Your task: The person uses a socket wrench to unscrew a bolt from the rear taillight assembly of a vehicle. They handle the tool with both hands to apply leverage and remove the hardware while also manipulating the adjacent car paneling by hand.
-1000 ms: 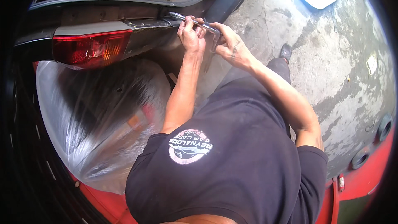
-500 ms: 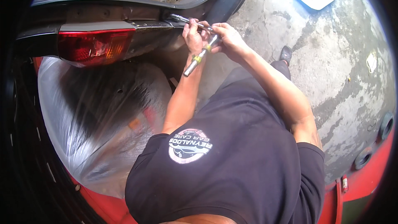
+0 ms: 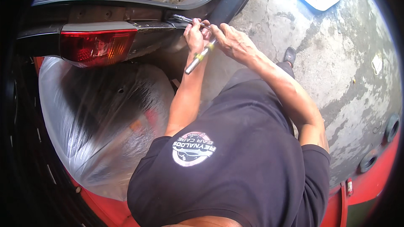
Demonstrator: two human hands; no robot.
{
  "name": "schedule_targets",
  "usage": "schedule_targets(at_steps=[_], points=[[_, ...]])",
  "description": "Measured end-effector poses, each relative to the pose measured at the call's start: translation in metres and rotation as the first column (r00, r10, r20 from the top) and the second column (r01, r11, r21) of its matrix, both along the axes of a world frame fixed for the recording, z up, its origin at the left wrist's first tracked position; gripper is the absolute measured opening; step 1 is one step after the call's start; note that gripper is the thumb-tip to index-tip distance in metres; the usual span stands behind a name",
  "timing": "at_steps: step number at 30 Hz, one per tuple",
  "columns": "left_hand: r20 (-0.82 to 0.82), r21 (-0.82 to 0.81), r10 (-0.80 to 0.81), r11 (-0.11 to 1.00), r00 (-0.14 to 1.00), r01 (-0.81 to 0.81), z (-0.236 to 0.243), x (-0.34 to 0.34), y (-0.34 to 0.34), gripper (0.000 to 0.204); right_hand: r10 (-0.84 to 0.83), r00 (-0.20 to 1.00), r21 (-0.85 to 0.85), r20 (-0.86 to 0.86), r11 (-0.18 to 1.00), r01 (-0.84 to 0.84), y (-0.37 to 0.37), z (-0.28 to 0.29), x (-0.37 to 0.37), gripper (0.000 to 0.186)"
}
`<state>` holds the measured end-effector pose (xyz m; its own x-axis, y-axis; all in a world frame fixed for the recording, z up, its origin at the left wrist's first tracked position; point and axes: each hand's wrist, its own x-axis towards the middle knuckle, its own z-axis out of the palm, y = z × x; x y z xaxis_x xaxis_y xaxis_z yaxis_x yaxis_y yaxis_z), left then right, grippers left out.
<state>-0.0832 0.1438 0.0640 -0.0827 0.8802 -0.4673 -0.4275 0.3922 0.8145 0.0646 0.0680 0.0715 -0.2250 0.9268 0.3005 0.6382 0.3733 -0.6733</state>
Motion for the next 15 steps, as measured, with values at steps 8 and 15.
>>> schedule_targets(at_steps=[8, 15], points=[[0.158, 0.080, -0.040, 0.996, 0.987, 0.028, 0.010, -0.005, -0.016, 0.024, -0.489, 0.324, -0.586, -0.810, 0.684, -0.433, 0.013, 0.010, 0.007, 0.052], [0.162, 0.089, -0.018, 0.996, 0.987, 0.003, 0.001, -0.008, -0.007, 0.019, -0.295, 0.825, -0.579, -0.482, 0.814, -0.047, 0.010, 0.009, 0.018, 0.045]])
